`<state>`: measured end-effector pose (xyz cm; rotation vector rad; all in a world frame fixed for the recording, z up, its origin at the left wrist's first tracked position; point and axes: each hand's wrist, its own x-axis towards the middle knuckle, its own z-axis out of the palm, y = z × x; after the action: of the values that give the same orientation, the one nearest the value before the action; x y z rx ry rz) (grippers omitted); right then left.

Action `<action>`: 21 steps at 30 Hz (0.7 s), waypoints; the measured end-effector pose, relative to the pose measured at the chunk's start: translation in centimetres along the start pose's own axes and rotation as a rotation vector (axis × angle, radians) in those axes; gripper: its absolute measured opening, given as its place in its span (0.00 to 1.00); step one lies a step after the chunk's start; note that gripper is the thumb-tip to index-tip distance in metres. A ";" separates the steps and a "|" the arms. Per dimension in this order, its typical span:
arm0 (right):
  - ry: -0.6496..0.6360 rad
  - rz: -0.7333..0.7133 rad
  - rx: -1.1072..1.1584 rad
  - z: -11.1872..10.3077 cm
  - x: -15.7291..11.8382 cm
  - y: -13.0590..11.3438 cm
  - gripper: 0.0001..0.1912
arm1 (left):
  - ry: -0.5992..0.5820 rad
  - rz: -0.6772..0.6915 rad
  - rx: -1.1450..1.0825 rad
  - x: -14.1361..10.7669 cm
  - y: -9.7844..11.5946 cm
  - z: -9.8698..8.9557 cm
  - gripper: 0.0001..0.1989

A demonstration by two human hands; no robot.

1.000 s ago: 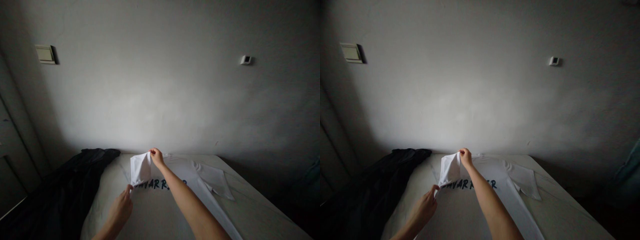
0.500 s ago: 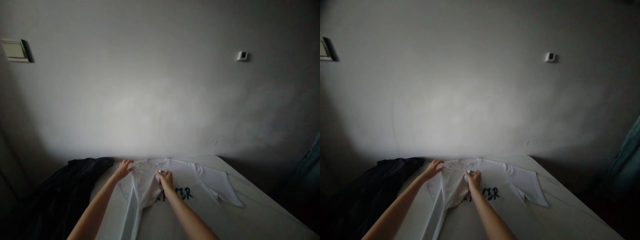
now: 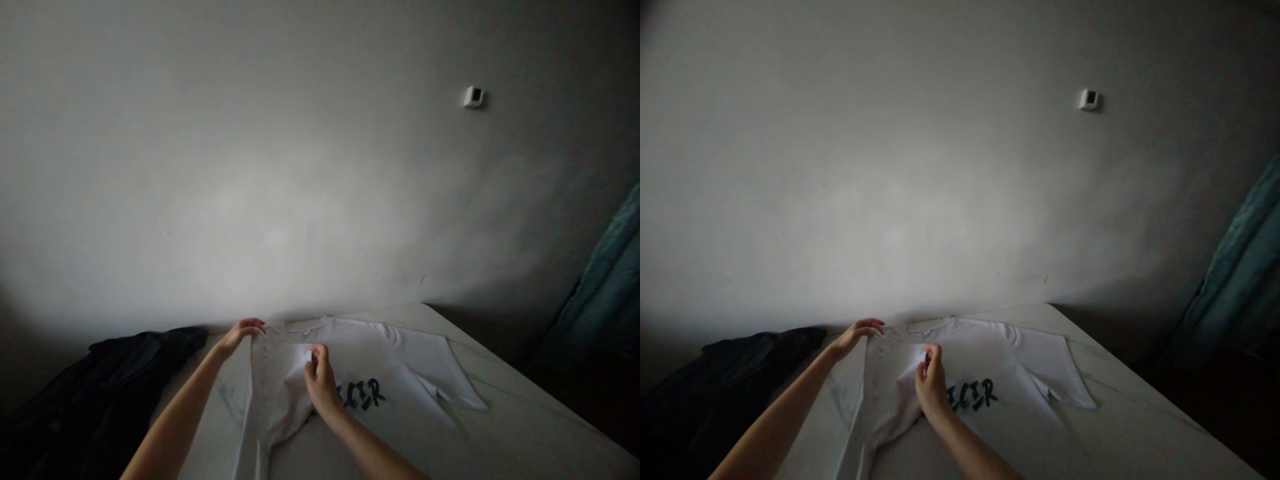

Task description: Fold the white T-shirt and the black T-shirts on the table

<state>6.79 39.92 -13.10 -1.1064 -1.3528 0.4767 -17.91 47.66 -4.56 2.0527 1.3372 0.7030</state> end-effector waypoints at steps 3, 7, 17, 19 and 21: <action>0.052 -0.161 -0.057 -1.1 0.0 -1.4 0.12 | -0.031 -0.011 0.044 0.9 0.2 0.3 0.14; 0.061 -0.178 -0.118 -2.8 0.0 -2.7 0.11 | -0.087 -0.050 0.180 2.5 -0.1 0.7 0.12; -0.010 -0.200 -0.302 -5.1 -0.7 0.1 0.17 | -0.131 -0.095 0.484 3.1 -0.9 3.1 0.09; -0.080 -0.193 -0.381 -5.3 -1.0 0.4 0.21 | -0.119 -0.096 0.528 2.9 -1.0 3.4 0.10; -0.181 -0.126 -0.534 -5.4 -1.2 0.2 0.25 | -0.091 -0.104 0.575 2.7 -1.1 3.8 0.09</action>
<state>11.56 37.11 -13.10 -1.4207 -1.7571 0.1217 -14.94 49.84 -7.62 2.3859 1.7201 0.1798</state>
